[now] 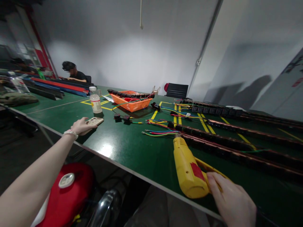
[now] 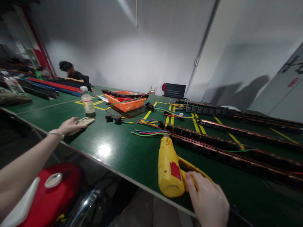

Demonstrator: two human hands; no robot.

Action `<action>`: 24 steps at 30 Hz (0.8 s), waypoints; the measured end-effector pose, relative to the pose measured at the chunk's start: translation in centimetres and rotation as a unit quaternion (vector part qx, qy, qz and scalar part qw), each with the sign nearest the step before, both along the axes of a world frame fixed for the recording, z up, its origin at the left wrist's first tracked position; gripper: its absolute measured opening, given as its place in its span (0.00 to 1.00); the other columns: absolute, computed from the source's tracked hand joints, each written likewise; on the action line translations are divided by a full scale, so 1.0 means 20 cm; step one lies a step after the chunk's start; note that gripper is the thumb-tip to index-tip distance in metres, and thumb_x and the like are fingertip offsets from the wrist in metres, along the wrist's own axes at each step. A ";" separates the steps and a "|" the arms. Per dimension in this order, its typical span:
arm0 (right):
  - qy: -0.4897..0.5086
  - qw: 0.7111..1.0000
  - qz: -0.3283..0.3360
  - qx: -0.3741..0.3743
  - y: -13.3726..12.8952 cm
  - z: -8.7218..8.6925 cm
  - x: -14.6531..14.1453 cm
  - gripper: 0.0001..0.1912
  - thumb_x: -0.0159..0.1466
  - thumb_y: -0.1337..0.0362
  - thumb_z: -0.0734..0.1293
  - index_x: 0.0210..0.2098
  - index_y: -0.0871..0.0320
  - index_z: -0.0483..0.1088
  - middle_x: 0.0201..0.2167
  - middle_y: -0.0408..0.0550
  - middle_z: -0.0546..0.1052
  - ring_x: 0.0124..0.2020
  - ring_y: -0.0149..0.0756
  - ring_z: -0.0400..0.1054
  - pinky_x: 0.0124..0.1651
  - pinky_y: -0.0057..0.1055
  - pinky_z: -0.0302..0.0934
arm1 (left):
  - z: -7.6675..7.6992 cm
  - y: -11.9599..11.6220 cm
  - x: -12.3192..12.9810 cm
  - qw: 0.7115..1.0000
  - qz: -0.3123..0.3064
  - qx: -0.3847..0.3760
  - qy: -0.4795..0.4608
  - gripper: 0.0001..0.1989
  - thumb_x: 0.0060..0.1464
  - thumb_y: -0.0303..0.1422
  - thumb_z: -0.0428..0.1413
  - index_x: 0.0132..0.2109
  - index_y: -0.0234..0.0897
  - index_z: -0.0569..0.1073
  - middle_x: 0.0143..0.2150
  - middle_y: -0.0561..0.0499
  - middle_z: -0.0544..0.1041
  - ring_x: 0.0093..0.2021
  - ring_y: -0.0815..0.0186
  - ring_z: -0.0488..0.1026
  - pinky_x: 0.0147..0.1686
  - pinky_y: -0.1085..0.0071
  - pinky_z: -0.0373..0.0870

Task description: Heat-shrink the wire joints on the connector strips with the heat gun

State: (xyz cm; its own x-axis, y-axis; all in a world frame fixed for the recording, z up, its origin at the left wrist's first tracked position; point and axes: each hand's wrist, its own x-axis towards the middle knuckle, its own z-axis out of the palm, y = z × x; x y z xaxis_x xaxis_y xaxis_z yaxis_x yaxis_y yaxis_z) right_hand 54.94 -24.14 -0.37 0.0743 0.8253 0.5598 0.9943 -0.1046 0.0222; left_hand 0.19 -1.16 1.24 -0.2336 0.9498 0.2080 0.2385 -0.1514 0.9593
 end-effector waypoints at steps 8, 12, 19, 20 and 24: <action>0.012 0.999 -0.025 -0.029 0.01 -0.02 0.02 0.30 0.64 0.50 0.46 0.34 0.54 0.76 0.32 0.46 0.79 0.26 0.39 0.71 0.29 0.34 0.62 | 0.07 -0.34 0.32 0.967 0.010 0.015 -0.255 0.22 0.52 0.30 0.59 0.53 0.30 0.67 0.26 0.62 0.77 0.24 0.77 0.71 0.27 0.86 0.63; 0.029 0.996 -0.059 -0.059 0.01 -0.02 0.04 0.32 0.63 0.48 0.44 0.35 0.53 0.76 0.31 0.49 0.78 0.26 0.41 0.70 0.26 0.36 0.61 | 0.15 -0.52 0.55 0.885 -0.167 0.047 -0.432 0.23 0.61 0.43 0.43 0.58 0.36 0.64 0.45 0.52 0.78 0.41 0.66 0.74 0.40 0.72 0.72; 0.058 0.986 -0.107 -0.110 0.01 -0.01 0.04 0.35 0.61 0.45 0.43 0.39 0.52 0.76 0.31 0.51 0.77 0.28 0.44 0.69 0.22 0.36 0.58 | 0.17 -0.72 0.85 0.792 -0.297 0.042 -0.532 0.31 0.57 0.51 0.44 0.59 0.36 0.64 0.54 0.44 0.72 0.48 0.59 0.71 0.45 0.64 0.71; 0.061 0.986 -0.111 -0.111 0.01 -0.01 0.04 0.34 0.60 0.45 0.43 0.39 0.52 0.76 0.32 0.51 0.77 0.28 0.44 0.69 0.23 0.36 0.58 | 0.17 -0.74 0.88 0.781 -0.309 0.032 -0.542 0.32 0.55 0.52 0.46 0.59 0.35 0.64 0.54 0.43 0.72 0.49 0.58 0.71 0.46 0.63 0.71; 0.074 0.981 -0.127 -0.130 0.01 -0.01 0.03 0.34 0.60 0.44 0.44 0.41 0.51 0.74 0.30 0.51 0.76 0.28 0.44 0.69 0.22 0.35 0.56 | 0.16 -0.84 0.97 0.756 -0.335 -0.014 -0.563 0.33 0.52 0.53 0.49 0.58 0.37 0.66 0.53 0.42 0.72 0.49 0.57 0.71 0.46 0.61 0.71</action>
State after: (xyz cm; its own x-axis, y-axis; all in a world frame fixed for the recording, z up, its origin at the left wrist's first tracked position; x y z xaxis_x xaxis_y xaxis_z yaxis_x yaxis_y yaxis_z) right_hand 55.58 -23.98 -0.49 0.3603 0.8829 0.3010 0.9313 -0.3591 -0.0615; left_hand 19.50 -18.04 4.40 0.2870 0.9340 0.2128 -0.8516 0.1471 0.5031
